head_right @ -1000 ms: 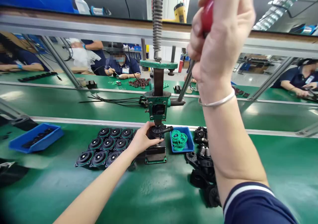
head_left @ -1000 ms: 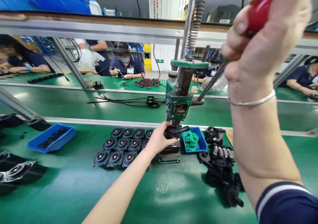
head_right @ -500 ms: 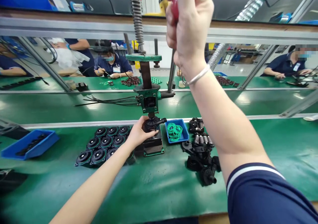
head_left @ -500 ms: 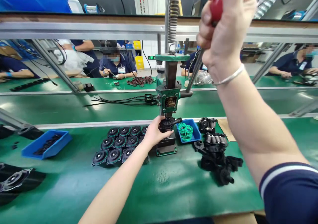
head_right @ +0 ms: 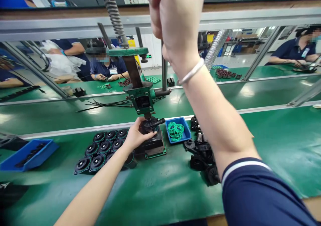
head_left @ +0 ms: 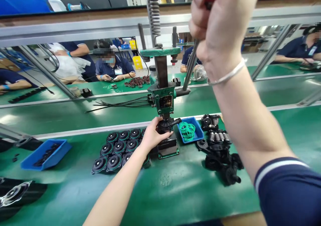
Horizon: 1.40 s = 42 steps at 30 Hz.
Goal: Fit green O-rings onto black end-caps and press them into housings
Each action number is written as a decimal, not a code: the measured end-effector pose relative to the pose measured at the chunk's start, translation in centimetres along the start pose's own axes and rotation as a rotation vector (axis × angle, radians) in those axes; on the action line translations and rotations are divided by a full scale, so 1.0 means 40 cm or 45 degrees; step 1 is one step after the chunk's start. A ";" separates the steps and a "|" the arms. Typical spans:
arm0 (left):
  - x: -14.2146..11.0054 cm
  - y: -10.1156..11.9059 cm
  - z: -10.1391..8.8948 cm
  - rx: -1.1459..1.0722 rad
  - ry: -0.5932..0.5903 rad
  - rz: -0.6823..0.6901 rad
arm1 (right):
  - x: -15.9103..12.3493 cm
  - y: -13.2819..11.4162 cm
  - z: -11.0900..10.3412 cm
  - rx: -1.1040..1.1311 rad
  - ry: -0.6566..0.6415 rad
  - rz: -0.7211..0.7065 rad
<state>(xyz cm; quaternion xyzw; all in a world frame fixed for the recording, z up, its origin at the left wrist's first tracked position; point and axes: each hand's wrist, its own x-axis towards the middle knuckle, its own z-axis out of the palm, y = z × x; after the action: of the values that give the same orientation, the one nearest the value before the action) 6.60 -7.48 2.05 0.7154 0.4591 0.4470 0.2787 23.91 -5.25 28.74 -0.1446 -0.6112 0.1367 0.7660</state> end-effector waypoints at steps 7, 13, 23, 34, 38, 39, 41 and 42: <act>0.002 0.000 -0.003 0.036 -0.003 -0.007 | -0.010 0.004 0.007 0.071 0.176 -0.129; 0.003 0.006 -0.003 -0.045 -0.014 -0.057 | -0.018 0.001 0.006 0.159 0.104 -0.151; 0.001 0.001 0.002 -0.116 -0.001 -0.073 | -0.037 -0.012 -0.011 0.007 -0.056 -0.208; 0.003 0.008 -0.038 -0.207 -0.190 -0.057 | -0.056 -0.056 -0.006 -0.105 0.121 -0.177; 0.005 0.011 -0.044 -0.209 -0.225 -0.057 | -0.071 -0.057 -0.007 -0.192 -0.015 -0.122; 0.008 0.012 -0.044 -0.207 -0.232 -0.052 | -0.067 -0.053 -0.006 -0.201 -0.027 -0.123; 0.016 0.015 -0.044 -0.199 -0.242 -0.037 | -0.052 -0.046 -0.010 -0.236 0.011 -0.131; 0.016 0.018 -0.044 -0.191 -0.242 -0.028 | -0.042 -0.046 -0.017 -0.265 -0.003 -0.128</act>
<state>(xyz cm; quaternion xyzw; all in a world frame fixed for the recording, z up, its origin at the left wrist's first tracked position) 5.44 -7.21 3.68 0.7264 0.4038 0.4073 0.3787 24.28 -7.62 27.81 -0.1923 -0.6295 0.0340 0.7521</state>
